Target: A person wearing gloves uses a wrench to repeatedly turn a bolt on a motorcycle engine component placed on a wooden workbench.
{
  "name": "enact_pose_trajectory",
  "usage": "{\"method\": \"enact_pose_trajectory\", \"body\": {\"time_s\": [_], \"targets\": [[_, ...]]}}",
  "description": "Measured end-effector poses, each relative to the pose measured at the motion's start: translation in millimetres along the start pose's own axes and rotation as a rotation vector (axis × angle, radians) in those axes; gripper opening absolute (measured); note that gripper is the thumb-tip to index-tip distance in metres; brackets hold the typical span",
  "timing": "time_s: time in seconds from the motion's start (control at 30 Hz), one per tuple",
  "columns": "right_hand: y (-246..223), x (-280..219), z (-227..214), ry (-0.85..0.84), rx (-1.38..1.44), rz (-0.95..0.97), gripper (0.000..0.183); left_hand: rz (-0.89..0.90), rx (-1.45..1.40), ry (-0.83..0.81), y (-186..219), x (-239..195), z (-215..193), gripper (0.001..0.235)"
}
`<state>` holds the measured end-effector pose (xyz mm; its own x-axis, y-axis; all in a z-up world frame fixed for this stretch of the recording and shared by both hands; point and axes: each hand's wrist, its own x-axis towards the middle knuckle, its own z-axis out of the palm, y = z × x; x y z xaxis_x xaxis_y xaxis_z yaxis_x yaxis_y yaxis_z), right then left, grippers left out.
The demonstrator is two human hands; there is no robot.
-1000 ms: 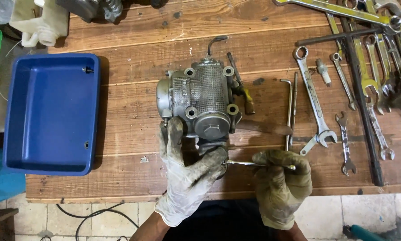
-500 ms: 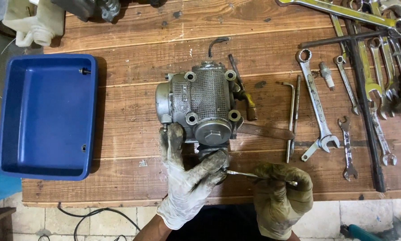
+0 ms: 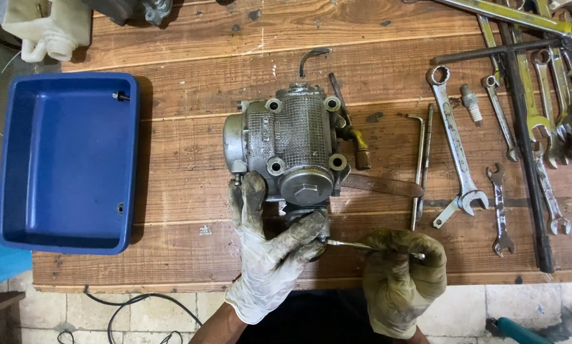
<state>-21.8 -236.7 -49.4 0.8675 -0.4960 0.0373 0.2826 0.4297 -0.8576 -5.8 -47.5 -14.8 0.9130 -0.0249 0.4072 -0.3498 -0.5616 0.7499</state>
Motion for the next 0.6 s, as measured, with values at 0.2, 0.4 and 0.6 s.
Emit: {"method": "enact_pose_trajectory", "body": {"time_s": [0.2, 0.4, 0.6], "targets": [[-3, 11, 2, -0.162, 0.099, 0.108, 0.018, 0.031, 0.067, 0.061, 2, 1, 2, 0.024], [-5, 13, 7, -0.136, 0.139, 0.153, 0.015, 0.007, 0.02, 0.04, 5, 4, 0, 0.023], [-12, 14, 0, -0.128, -0.267, 0.132, 0.012, 0.023, -0.02, 0.046, 5, 4, 0, 0.027]]}}
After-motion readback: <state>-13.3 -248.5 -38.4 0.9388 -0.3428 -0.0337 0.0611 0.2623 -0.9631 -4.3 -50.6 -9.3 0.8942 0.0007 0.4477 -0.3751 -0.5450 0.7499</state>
